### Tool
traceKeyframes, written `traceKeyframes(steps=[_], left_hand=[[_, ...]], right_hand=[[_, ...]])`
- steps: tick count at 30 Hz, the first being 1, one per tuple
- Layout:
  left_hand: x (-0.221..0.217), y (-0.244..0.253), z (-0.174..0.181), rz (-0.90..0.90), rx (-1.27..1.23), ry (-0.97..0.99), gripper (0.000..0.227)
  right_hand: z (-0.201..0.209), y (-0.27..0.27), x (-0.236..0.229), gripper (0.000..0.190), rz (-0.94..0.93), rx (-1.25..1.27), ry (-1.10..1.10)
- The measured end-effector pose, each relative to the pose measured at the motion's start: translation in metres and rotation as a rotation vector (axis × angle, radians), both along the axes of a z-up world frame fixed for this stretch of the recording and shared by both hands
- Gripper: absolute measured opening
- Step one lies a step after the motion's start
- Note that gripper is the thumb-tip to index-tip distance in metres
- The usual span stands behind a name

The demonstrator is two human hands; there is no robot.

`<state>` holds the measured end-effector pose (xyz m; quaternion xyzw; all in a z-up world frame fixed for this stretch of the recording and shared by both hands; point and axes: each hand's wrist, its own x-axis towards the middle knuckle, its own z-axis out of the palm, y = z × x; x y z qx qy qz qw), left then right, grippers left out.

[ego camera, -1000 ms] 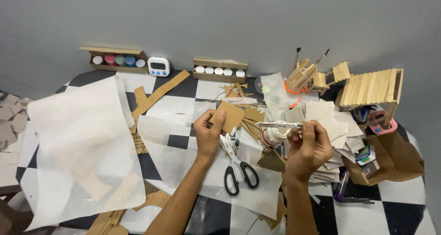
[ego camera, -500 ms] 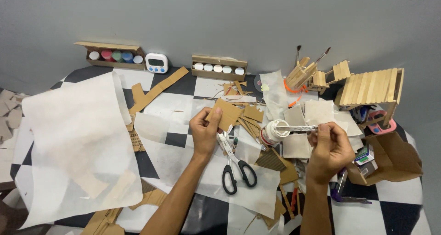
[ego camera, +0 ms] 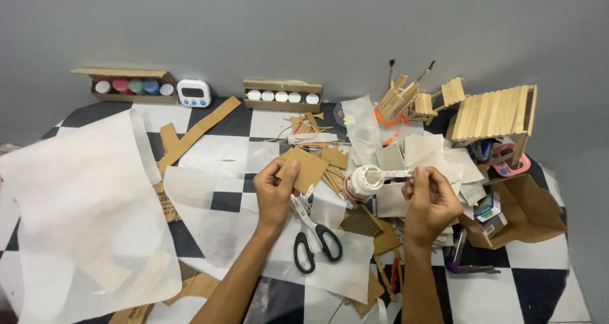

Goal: Crafting a miniature model using cardboard, popsicle sticks, and glue.

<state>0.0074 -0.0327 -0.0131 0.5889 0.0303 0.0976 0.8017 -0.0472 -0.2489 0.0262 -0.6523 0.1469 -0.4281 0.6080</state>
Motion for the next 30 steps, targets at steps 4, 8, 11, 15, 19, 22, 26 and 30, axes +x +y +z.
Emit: traceKeyframes(steps=[4,8,11,15,19,22,26,30], left_hand=[[0.000,0.000,-0.003,-0.005,0.011,0.021,0.023],[0.001,-0.003,-0.009,-0.010,0.045,0.038,0.024],[0.000,-0.004,-0.008,-0.016,0.044,0.064,0.024],[-0.003,-0.007,-0.003,-0.019,0.035,0.095,0.025],[0.000,-0.008,-0.009,-0.025,0.032,0.104,0.026],[0.002,-0.003,0.000,-0.017,0.061,0.099,0.026],[0.001,-0.003,0.019,-0.069,-0.168,0.285,0.033],[0.000,0.000,0.018,-0.077,-0.164,0.290,0.033]], right_hand=[[-0.010,-0.010,0.000,0.007,0.014,0.160,-0.007],[-0.017,-0.019,0.001,0.009,-0.009,0.262,-0.031],[-0.020,-0.023,0.001,0.009,-0.041,0.295,-0.049],[-0.019,-0.025,-0.007,0.009,-0.091,0.102,-0.056],[-0.028,-0.020,-0.005,0.004,-0.104,0.023,-0.091],[-0.014,-0.006,-0.005,0.003,-0.098,-0.076,-0.101],[-0.010,0.000,-0.004,0.015,-0.015,0.016,0.061],[-0.007,-0.001,-0.002,0.017,0.050,0.205,0.005]])
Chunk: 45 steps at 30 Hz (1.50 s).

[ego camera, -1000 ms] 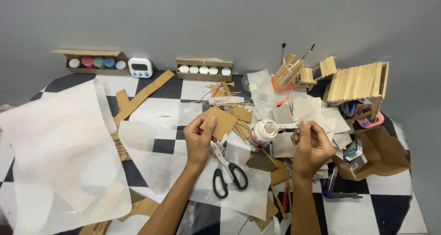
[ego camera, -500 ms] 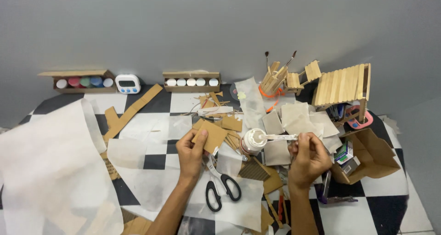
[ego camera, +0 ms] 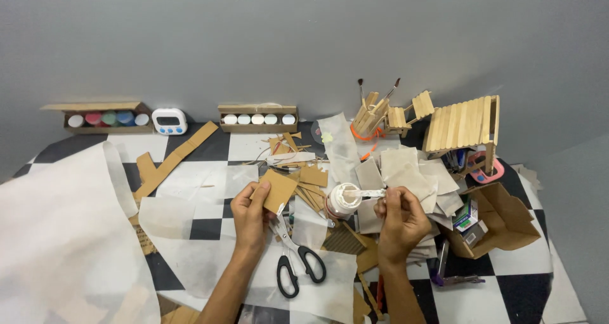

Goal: Crafting a miniature model using cardboard, popsicle sticks, and glue.

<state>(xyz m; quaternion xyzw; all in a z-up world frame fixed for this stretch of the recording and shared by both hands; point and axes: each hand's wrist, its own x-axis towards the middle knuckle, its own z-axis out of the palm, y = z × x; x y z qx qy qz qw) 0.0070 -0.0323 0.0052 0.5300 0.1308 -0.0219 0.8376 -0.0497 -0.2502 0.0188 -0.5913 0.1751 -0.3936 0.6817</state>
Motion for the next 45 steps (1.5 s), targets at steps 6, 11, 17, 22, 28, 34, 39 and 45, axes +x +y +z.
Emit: traceKeyframes(steps=[6,11,17,22,28,34,39,45], left_hand=[[0.006,0.003,-0.013,0.022,-0.023,-0.087,0.031],[0.002,-0.002,-0.011,0.026,0.044,-0.129,0.028],[-0.004,0.000,-0.009,0.021,0.155,-0.212,0.022],[-0.004,0.002,-0.002,0.026,0.172,-0.242,0.020],[0.002,0.003,-0.013,0.056,0.155,-0.258,0.018],[0.001,0.005,-0.019,0.066,0.145,-0.261,0.020],[0.006,0.009,-0.016,0.095,0.136,-0.274,0.020],[0.005,0.012,-0.016,0.110,0.137,-0.283,0.021]], right_hand=[[0.001,0.000,0.001,0.014,-0.138,0.200,-0.024],[-0.029,-0.015,0.002,0.012,-0.148,0.176,-0.158],[-0.010,0.019,0.000,0.011,-0.042,0.189,-0.121],[0.023,0.044,0.007,0.011,0.060,0.125,-0.053],[0.026,0.062,0.022,0.009,0.131,0.000,-0.026],[-0.009,0.064,0.021,0.008,0.108,-0.023,-0.124],[-0.019,0.072,0.015,0.008,0.071,0.022,-0.159],[-0.019,0.072,0.009,0.009,0.053,0.016,-0.197]])
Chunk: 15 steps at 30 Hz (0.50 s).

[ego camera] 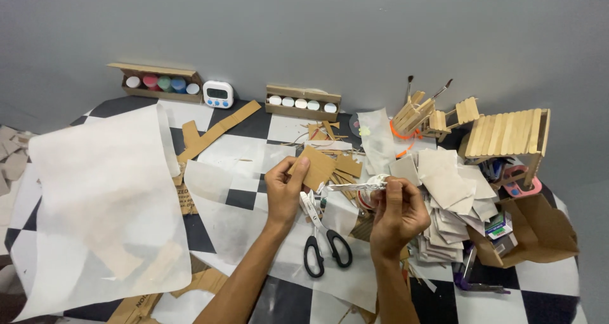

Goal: Crafting a miniature model using cardboard, popsicle sticks, and glue.

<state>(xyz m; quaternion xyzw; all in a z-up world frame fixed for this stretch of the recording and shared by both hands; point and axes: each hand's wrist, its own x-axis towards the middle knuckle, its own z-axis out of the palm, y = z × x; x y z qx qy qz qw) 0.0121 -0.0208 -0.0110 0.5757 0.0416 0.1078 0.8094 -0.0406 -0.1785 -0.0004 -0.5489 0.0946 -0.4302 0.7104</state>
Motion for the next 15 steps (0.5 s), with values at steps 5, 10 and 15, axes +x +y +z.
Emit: traceKeyframes(steps=[5,10,15], left_hand=[[-0.002,0.003,0.007,0.000,0.004,-0.030,0.023],[-0.004,0.002,0.007,0.001,0.007,-0.041,0.023],[-0.010,-0.001,0.018,-0.011,0.011,-0.040,0.021]], right_hand=[[-0.002,0.002,0.002,0.009,-0.007,-0.043,-0.001],[-0.001,0.012,0.002,0.008,0.006,-0.031,0.011],[-0.008,0.009,0.007,0.007,-0.054,0.001,-0.006]])
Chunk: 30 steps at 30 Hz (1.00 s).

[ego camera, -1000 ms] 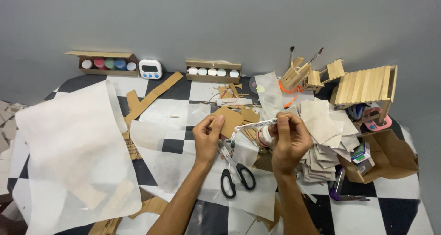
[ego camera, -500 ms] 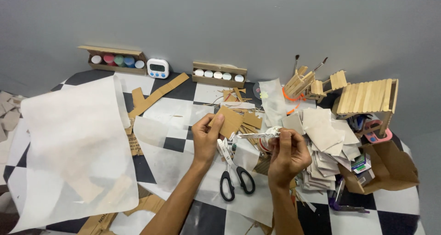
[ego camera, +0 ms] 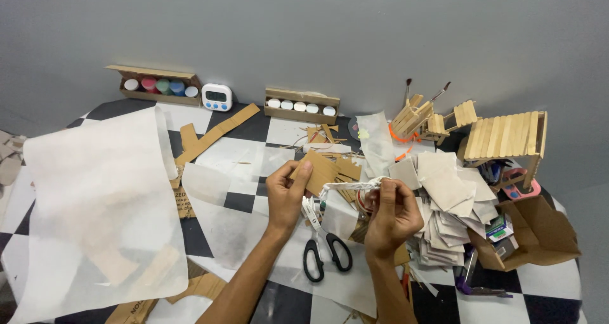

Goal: Crafting a miniature model using cardboard, popsicle sticks, and glue.

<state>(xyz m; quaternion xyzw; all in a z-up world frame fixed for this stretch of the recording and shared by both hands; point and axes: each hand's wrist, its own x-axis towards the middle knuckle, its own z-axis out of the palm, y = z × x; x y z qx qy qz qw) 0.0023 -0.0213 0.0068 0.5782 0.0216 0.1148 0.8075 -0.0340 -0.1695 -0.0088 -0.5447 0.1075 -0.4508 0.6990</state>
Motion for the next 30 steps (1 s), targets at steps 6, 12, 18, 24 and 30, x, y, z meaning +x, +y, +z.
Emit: traceKeyframes(steps=[6,12,18,24,30], left_hand=[[-0.002,0.001,0.004,-0.006,0.026,-0.003,0.021],[-0.004,0.001,0.006,-0.009,0.013,-0.020,0.021],[-0.006,0.002,0.009,-0.008,0.003,-0.030,0.022],[-0.005,0.003,0.009,-0.008,-0.001,-0.040,0.023],[-0.005,0.003,0.008,-0.011,-0.013,-0.029,0.023]], right_hand=[[0.011,-0.003,-0.002,0.011,0.009,0.053,-0.009],[0.003,0.000,-0.003,0.008,0.051,0.039,0.018],[0.012,0.002,-0.006,0.011,0.086,0.060,0.016],[0.010,-0.002,-0.003,0.010,0.029,0.094,0.006],[0.008,0.000,-0.002,0.009,0.061,0.066,0.040]])
